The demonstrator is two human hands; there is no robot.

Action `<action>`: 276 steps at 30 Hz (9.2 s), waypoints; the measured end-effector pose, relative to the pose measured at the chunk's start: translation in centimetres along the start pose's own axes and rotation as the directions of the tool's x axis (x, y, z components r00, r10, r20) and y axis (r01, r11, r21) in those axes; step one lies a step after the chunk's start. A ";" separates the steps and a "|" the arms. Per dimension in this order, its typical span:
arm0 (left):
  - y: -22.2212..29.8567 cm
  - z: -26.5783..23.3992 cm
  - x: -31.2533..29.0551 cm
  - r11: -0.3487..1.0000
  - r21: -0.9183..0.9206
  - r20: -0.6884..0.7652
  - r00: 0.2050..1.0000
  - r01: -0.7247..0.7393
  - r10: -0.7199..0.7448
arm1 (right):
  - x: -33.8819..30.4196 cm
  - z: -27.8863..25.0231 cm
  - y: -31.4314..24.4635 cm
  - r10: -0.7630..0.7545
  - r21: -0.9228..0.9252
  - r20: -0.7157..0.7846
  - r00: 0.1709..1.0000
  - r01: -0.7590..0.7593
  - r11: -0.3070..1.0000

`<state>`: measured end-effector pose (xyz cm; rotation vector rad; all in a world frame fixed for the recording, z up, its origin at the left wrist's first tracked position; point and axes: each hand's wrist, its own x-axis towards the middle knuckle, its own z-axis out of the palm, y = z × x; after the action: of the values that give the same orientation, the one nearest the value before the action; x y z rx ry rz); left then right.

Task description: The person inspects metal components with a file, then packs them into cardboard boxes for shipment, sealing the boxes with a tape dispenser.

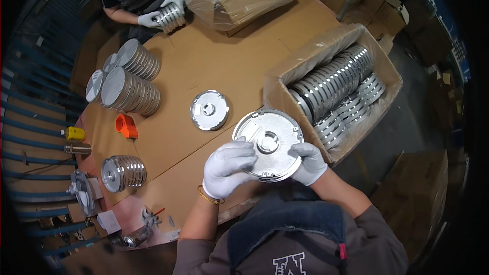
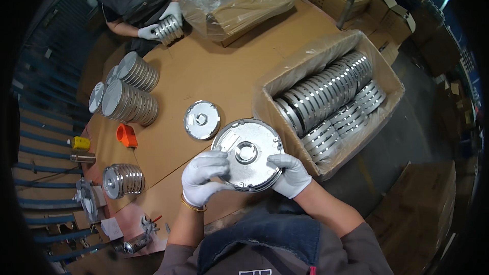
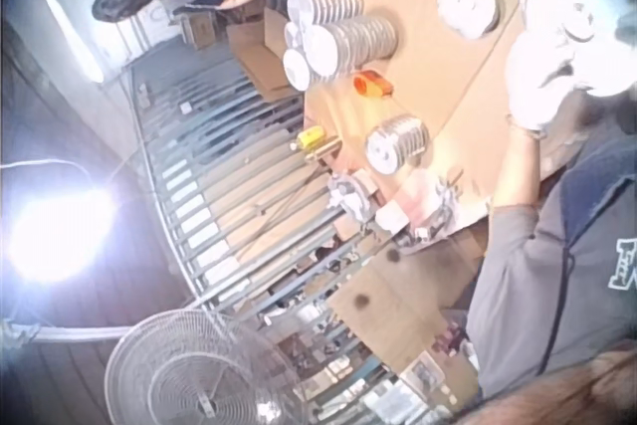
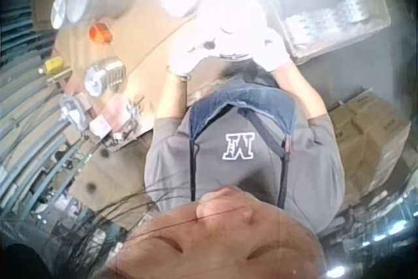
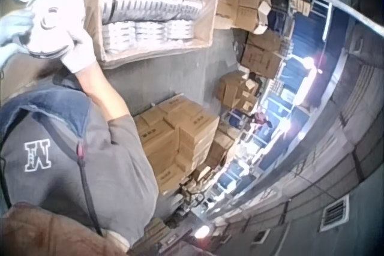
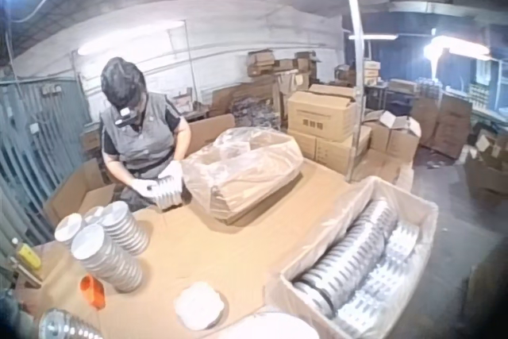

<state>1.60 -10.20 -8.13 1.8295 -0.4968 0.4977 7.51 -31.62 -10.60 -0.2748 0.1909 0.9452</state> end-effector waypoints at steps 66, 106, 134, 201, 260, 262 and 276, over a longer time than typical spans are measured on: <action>4.7 18.0 10.3 0.576 -0.642 -0.133 0.667 0.506 -0.733 | -7.7 -0.1 -16.6 -0.164 -0.305 0.000 0.986 0.156 0.939; -1.6 19.2 12.4 0.226 0.974 0.184 0.676 -0.027 -0.714 | -15.6 -13.3 -31.8 -0.657 0.214 0.074 0.750 0.631 0.745; -6.4 21.5 18.5 0.395 0.901 0.422 0.565 -0.179 -0.709 | -22.2 -15.6 -30.5 -0.814 -0.039 -0.337 0.474 0.856 0.515; -12.1 37.2 32.1 0.531 0.788 0.598 0.594 -0.312 -0.538 | -25.7 -17.1 -25.8 -0.803 0.024 -0.451 0.390 0.905 0.426; 1.4 6.0 -9.9 0.615 -0.565 -0.715 0.045 0.550 -0.697 | 5.7 -8.3 -23.8 -0.316 -0.971 0.225 0.922 0.186 -0.148; 1.1 2.5 -11.9 0.626 -0.546 -0.751 0.006 0.556 -0.660 | 4.9 -6.4 -24.2 -0.388 -0.941 0.146 0.910 0.006 -0.339; -2.3 -27.4 -27.0 0.348 -0.354 -0.932 -0.357 0.868 -0.058 | 11.7 4.8 -1.0 -0.196 -0.971 0.239 0.951 0.230 -0.071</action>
<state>-21.89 19.08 -17.14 1.3492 1.9091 1.1097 15.23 -21.68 -9.12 -1.6995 -0.6847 0.5592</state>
